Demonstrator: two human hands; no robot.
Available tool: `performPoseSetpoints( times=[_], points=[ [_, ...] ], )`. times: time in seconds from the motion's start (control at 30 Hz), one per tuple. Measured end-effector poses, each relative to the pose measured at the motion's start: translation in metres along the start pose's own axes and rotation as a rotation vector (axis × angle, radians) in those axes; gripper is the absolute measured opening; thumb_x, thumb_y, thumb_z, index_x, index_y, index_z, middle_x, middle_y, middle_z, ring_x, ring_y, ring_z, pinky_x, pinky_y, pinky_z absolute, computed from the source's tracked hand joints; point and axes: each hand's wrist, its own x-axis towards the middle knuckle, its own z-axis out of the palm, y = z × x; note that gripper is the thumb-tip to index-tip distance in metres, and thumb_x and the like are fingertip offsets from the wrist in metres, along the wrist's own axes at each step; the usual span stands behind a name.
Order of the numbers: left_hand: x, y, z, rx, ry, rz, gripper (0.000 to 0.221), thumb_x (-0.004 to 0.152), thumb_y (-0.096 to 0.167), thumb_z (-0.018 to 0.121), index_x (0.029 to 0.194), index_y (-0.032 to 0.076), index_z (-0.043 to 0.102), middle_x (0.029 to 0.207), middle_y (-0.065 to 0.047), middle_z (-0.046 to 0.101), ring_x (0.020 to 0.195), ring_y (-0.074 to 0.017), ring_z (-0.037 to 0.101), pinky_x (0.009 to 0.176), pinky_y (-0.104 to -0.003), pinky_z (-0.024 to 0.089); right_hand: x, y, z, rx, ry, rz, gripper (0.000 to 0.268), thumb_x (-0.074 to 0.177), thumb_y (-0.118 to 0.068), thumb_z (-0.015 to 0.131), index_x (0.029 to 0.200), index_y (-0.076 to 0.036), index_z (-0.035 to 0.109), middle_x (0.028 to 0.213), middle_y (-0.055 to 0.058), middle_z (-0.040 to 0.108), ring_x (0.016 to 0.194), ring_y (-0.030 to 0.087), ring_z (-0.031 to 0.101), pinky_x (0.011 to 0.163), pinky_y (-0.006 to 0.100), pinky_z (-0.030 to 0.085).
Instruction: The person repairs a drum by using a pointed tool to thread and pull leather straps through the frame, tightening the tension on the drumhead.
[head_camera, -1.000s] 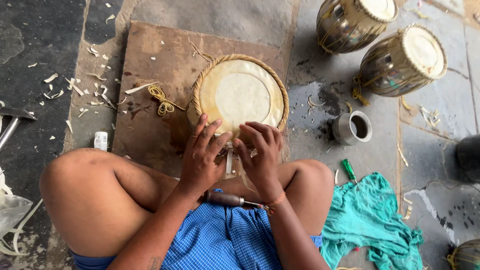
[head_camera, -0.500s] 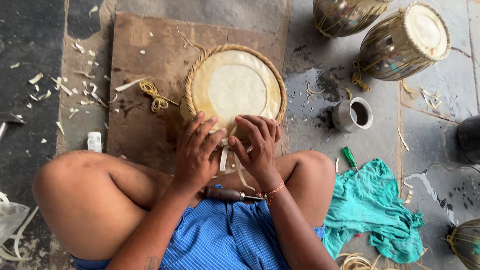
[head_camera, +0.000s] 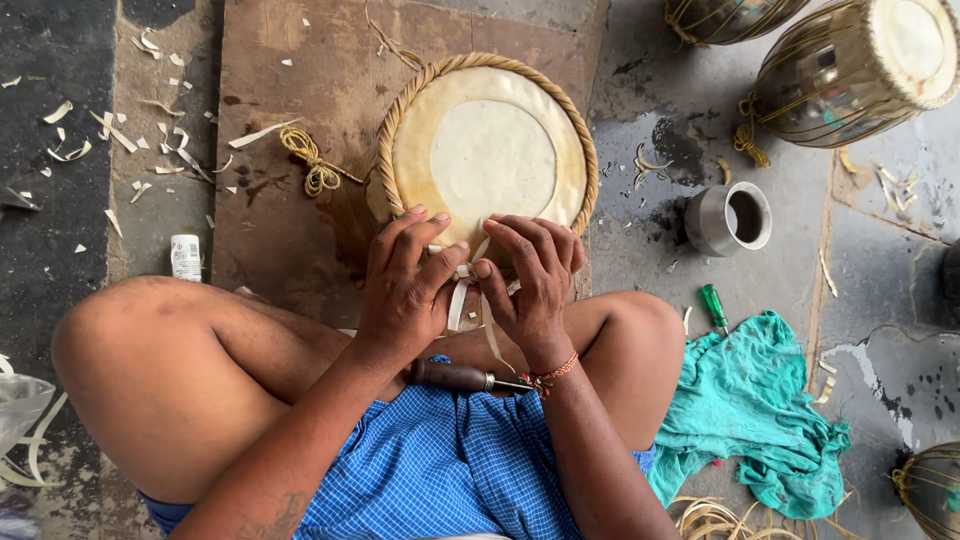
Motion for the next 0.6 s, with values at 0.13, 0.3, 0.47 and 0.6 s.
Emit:
performPoseSetpoints(
  times=[0.13, 0.3, 0.47, 0.6],
  points=[
    [0.001, 0.001, -0.002, 0.010, -0.022, -0.001, 0.035, 0.088, 0.003, 0.075, 0.121, 0.013, 0.069, 0.137, -0.009, 0.058, 0.138, -0.0345, 0.047, 0.117, -0.047, 0.041, 0.001, 0.004, 0.001, -0.007, -0.010, 0.001, 0.033, 0.099, -0.035, 0.067, 0.125, -0.015, 0.070, 0.126, 0.000, 0.069, 0.121, 0.023, 0.058, 0.110, 0.041, 0.035],
    [0.003, -0.005, -0.005, 0.010, -0.079, 0.016, 0.036, 0.088, 0.003, 0.074, 0.123, 0.010, 0.068, 0.136, -0.011, 0.059, 0.138, -0.0347, 0.046, 0.116, -0.047, 0.042, -0.002, 0.007, 0.005, -0.029, -0.006, -0.002, 0.034, 0.099, -0.039, 0.067, 0.123, -0.016, 0.072, 0.125, -0.001, 0.069, 0.120, 0.023, 0.058, 0.111, 0.041, 0.034],
    [0.007, -0.007, -0.006, 0.095, -0.100, 0.104, 0.039, 0.088, 0.000, 0.073, 0.125, 0.008, 0.067, 0.140, -0.010, 0.060, 0.139, -0.0286, 0.048, 0.118, -0.049, 0.042, 0.000, 0.006, 0.014, -0.033, 0.074, -0.002, 0.032, 0.100, -0.039, 0.063, 0.118, -0.015, 0.073, 0.121, -0.001, 0.070, 0.115, 0.022, 0.058, 0.108, 0.040, 0.035],
    [0.004, -0.016, -0.010, 0.121, -0.167, 0.182, 0.040, 0.092, 0.007, 0.072, 0.131, 0.007, 0.065, 0.145, -0.009, 0.059, 0.140, -0.0292, 0.048, 0.114, -0.050, 0.042, 0.000, 0.010, 0.023, -0.036, 0.141, -0.008, 0.031, 0.099, -0.039, 0.061, 0.114, -0.014, 0.073, 0.117, -0.001, 0.071, 0.111, 0.020, 0.060, 0.106, 0.039, 0.036]
  ],
)
